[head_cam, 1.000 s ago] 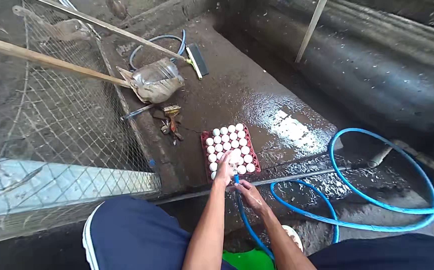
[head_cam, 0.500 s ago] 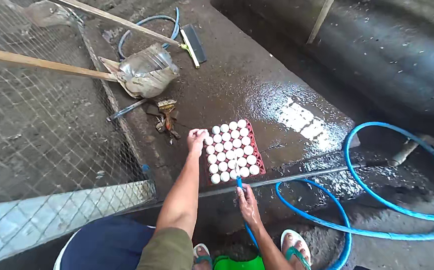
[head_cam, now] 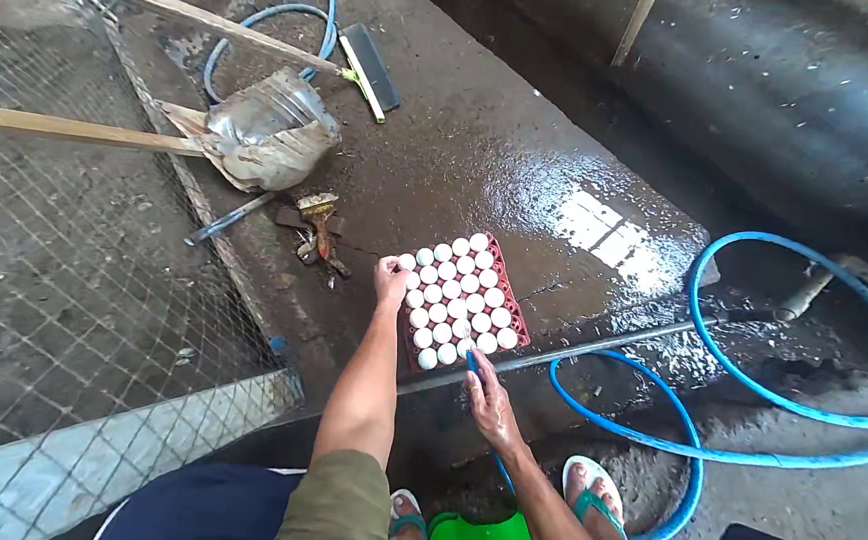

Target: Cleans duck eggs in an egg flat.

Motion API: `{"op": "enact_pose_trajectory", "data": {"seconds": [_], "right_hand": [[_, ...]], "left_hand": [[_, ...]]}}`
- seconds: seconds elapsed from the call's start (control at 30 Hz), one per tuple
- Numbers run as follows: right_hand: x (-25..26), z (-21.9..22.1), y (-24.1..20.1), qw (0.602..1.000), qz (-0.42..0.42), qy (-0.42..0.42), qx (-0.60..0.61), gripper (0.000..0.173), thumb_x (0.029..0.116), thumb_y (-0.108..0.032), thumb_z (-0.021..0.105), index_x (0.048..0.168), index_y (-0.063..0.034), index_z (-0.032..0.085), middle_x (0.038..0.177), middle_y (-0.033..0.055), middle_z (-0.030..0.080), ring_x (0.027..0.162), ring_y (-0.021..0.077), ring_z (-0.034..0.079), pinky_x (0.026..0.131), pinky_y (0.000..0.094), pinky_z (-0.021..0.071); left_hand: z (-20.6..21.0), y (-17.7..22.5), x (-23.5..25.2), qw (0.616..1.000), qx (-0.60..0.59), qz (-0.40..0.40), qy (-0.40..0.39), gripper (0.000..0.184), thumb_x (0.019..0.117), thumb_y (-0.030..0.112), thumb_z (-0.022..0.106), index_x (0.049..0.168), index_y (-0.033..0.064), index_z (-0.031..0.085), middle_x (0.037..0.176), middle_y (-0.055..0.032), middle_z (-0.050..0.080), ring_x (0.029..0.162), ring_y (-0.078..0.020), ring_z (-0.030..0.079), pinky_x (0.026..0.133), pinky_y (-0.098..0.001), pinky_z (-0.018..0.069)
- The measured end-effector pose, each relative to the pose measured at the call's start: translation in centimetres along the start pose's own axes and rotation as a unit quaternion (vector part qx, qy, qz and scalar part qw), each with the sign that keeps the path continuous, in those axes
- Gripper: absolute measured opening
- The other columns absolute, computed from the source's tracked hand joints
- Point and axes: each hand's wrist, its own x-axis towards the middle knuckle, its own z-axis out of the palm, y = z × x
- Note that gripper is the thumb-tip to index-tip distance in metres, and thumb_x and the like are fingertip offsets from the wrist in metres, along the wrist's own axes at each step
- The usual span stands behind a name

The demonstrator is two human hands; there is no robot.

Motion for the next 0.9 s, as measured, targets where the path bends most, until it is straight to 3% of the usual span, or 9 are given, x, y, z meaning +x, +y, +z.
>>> {"op": "enact_pose_trajectory", "data": {"seconds": [0.07, 0.17, 0.27, 0.4, 0.47, 0.63, 0.77, 0.9], "right_hand": [[0.3, 0.1, 0.0, 1.0, -0.021, -0.01, -0.021, 0.046, 0.1084, -0.014, 0.043, 0.153, -0.004, 0.046, 0.144, 0.0173, 0.059, 0.101, 0.0192, 0.07, 0.094, 0.0372, 0.0556], [0.5, 0.3, -0.7, 0.998, -0.024, -0.021, -0.047, 0.043, 0.11, -0.013, 0.039, 0.151, -0.002, 0.048, 0.151, 0.0173, 0.054, 0.123, 0.0252, 0.065, 0.106, 0.0413, 0.0502], [0.7, 0.8, -1.5, 0.997, -0.011, -0.021, -0.071, 0.042, 0.111, -0.015, 0.038, 0.149, -0.0026, 0.05, 0.144, 0.0187, 0.059, 0.118, 0.0292, 0.067, 0.103, 0.0456, 0.0513], [1.1, 1.2, -2.0, 0.996, -0.003, -0.047, -0.074, 0.041, 0.1105, -0.013, 0.039, 0.148, -0.0014, 0.05, 0.144, 0.02, 0.059, 0.126, 0.031, 0.063, 0.109, 0.0475, 0.0475], [1.1, 1.2, -2.4, 0.994, 0.006, -0.064, -0.09, 0.042, 0.1108, -0.014, 0.038, 0.149, -0.0029, 0.048, 0.142, 0.0209, 0.06, 0.122, 0.0331, 0.065, 0.106, 0.0495, 0.049], [1.2, 0.9, -3.6, 0.981, 0.07, -0.118, -0.134, 0.044, 0.113, -0.025, 0.034, 0.155, -0.0135, 0.042, 0.124, 0.0238, 0.067, 0.102, 0.0384, 0.07, 0.092, 0.056, 0.0535], [0.6, 0.2, -4.6, 0.976, 0.093, -0.134, -0.147, 0.046, 0.1136, -0.028, 0.031, 0.157, -0.0172, 0.038, 0.12, 0.0242, 0.068, 0.099, 0.0388, 0.07, 0.09, 0.0561, 0.0531], [-0.1, -1.0, -5.5, 0.974, 0.129, -0.087, -0.164, 0.046, 0.1136, -0.032, 0.028, 0.157, -0.0192, 0.037, 0.11, 0.0235, 0.069, 0.092, 0.0381, 0.07, 0.084, 0.0555, 0.0543]], "left_hand": [[-0.8, 0.2, -0.8, 0.999, -0.024, -0.024, 0.013, 0.05, 0.0904, -0.001, 0.066, 0.138, -0.0024, 0.05, 0.138, -0.0258, 0.054, 0.124, -0.0347, 0.056, 0.102, -0.0489, 0.0483], [-2.6, 0.9, -2.0, 0.997, 0.018, -0.067, 0.023, 0.045, 0.0956, 0.001, 0.06, 0.139, -0.0026, 0.05, 0.135, -0.0262, 0.056, 0.122, -0.0354, 0.058, 0.102, -0.049, 0.0489], [-5.2, 2.7, -3.3, 0.994, 0.056, -0.091, 0.015, 0.039, 0.0981, 0.007, 0.06, 0.136, -0.0016, 0.055, 0.13, -0.0252, 0.061, 0.119, -0.0355, 0.06, 0.101, -0.0505, 0.0487], [-9.6, 5.1, -4.6, 0.99, 0.112, -0.087, -0.029, 0.036, 0.099, 0.014, 0.062, 0.133, 0.0011, 0.059, 0.128, -0.0231, 0.062, 0.118, -0.0341, 0.06, 0.101, -0.0503, 0.0474], [-12.0, 6.8, -5.3, 0.985, 0.15, -0.073, -0.055, 0.035, 0.1015, 0.019, 0.06, 0.133, 0.0024, 0.058, 0.129, -0.0225, 0.062, 0.116, -0.0331, 0.06, 0.099, -0.05, 0.0475], [-17.4, 12.0, -6.4, 0.949, 0.295, 0.023, -0.111, 0.034, 0.1014, 0.023, 0.062, 0.128, 0.0026, 0.061, 0.127, -0.0252, 0.063, 0.121, -0.0416, 0.058, 0.101, -0.0634, 0.0443], [-20.0, 16.3, -8.0, 0.897, 0.398, 0.104, -0.159, 0.034, 0.1029, 0.023, 0.061, 0.129, 0.0014, 0.06, 0.123, -0.0252, 0.064, 0.117, -0.0417, 0.061, 0.101, -0.0632, 0.045], [-20.7, 17.6, -10.2, 0.852, 0.456, 0.14, -0.215, 0.034, 0.1032, 0.025, 0.061, 0.129, 0.0022, 0.061, 0.12, -0.0237, 0.066, 0.116, -0.0396, 0.063, 0.103, -0.0606, 0.0452]]}}
